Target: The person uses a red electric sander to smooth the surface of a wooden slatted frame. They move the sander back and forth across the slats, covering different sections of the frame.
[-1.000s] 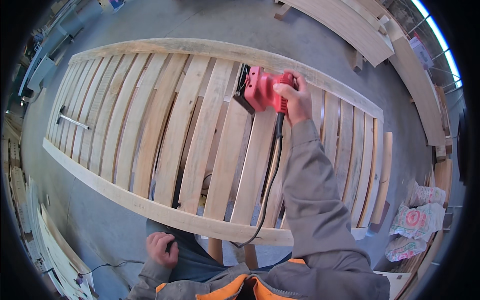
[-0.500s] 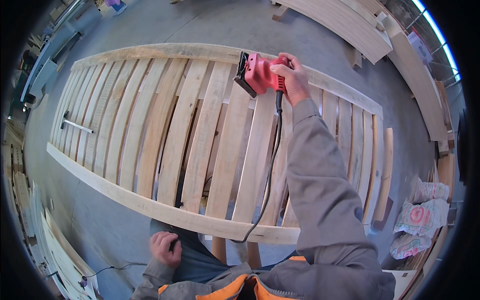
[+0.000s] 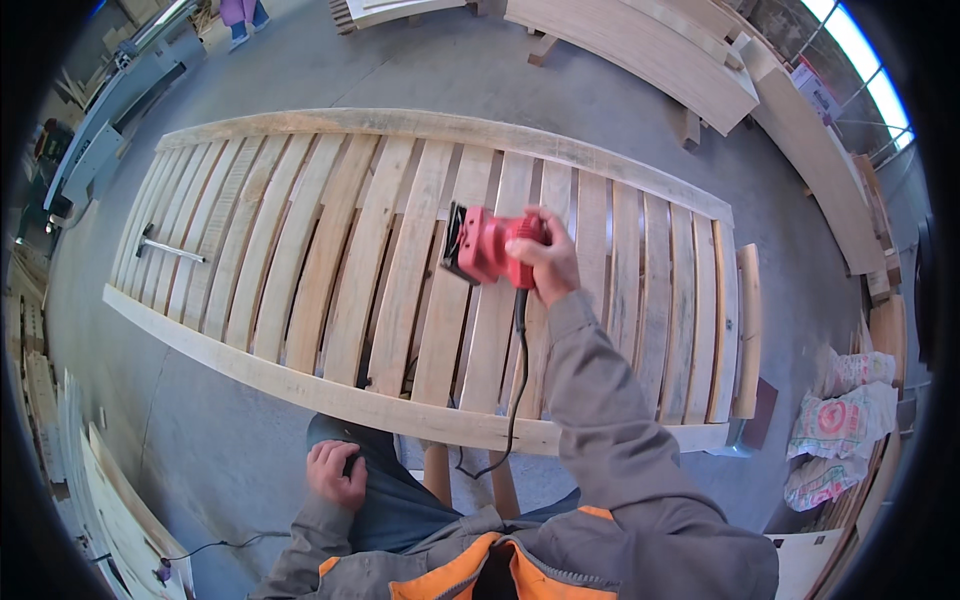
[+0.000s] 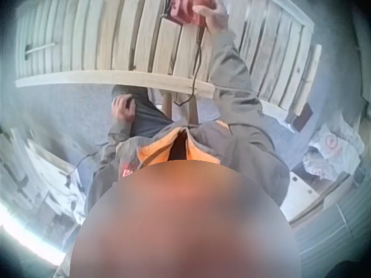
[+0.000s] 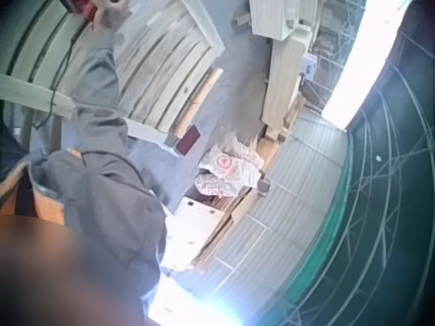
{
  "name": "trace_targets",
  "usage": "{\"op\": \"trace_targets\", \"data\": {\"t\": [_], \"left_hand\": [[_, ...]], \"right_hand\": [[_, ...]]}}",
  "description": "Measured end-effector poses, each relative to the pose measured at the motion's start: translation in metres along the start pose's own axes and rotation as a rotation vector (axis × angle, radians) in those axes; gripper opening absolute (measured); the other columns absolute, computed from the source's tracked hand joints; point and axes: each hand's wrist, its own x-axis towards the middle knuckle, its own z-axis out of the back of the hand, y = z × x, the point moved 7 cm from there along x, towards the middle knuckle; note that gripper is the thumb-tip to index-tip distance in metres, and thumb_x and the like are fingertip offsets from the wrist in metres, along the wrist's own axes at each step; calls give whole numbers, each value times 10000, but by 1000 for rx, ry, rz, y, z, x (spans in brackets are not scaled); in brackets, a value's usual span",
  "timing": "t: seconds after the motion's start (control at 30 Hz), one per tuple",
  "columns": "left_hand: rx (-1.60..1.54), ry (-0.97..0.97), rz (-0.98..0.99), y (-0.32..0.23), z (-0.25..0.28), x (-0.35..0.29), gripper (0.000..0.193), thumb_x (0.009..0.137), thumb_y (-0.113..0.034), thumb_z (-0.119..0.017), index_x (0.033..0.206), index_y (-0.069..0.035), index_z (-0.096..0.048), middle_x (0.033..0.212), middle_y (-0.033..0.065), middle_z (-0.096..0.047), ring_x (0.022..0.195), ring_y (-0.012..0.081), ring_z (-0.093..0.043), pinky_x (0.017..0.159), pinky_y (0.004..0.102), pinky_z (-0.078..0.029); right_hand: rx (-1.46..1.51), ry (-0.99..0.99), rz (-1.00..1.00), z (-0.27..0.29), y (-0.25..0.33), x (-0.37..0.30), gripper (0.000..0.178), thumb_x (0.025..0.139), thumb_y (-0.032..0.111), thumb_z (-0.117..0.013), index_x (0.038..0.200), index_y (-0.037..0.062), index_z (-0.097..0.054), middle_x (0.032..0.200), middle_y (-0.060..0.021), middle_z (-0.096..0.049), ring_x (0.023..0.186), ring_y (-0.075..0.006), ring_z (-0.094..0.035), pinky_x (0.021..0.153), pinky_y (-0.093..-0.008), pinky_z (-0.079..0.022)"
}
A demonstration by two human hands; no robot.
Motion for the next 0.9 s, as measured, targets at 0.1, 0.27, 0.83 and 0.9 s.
{"op": "trace_targets", "data": {"t": [0.1, 0.27, 0.83, 0.9], "left_hand": [[-3, 2, 1, 0, -1, -5, 237, 787, -80, -773, 1017, -67, -716, 1028, 118, -734, 1042, 344, -665, 956, 466, -510], [3, -7, 13, 1, 1, -15, 240, 800, -111, -774, 1031, -67, -725, 1046, 121, -737, 1068, 348, -660, 970, 472, -503], [-80, -119, 0, 15, 15, -40, 249, 799, -125, -765, 1041, -75, -736, 1051, 117, -741, 1071, 349, -662, 966, 473, -504], [-115, -113, -5, 17, 11, -37, 248, 795, -123, -767, 1036, -76, -735, 1048, 117, -740, 1066, 348, -663, 964, 471, -504]], "right_hand": [[18, -8, -40, 1, -8, -46, 724, 686, 143, -874, 1364, 61, -632, 1148, -51, -652, 1053, -180, -637, 941, -351, -566], [13, 4, -45, -12, -20, -118, 711, 685, 152, -881, 1344, 69, -626, 1127, -31, -648, 1033, -157, -639, 936, -344, -564], [-563, -76, 162, -41, 75, -149, 746, 636, 213, -857, 1323, -8, -671, 1145, -112, -704, 1036, -206, -682, 932, -349, -570], [-792, -111, 268, -42, 74, -141, 753, 628, 227, -844, 1325, -2, -677, 1153, -148, -715, 1051, -255, -696, 951, -377, -572]]}}
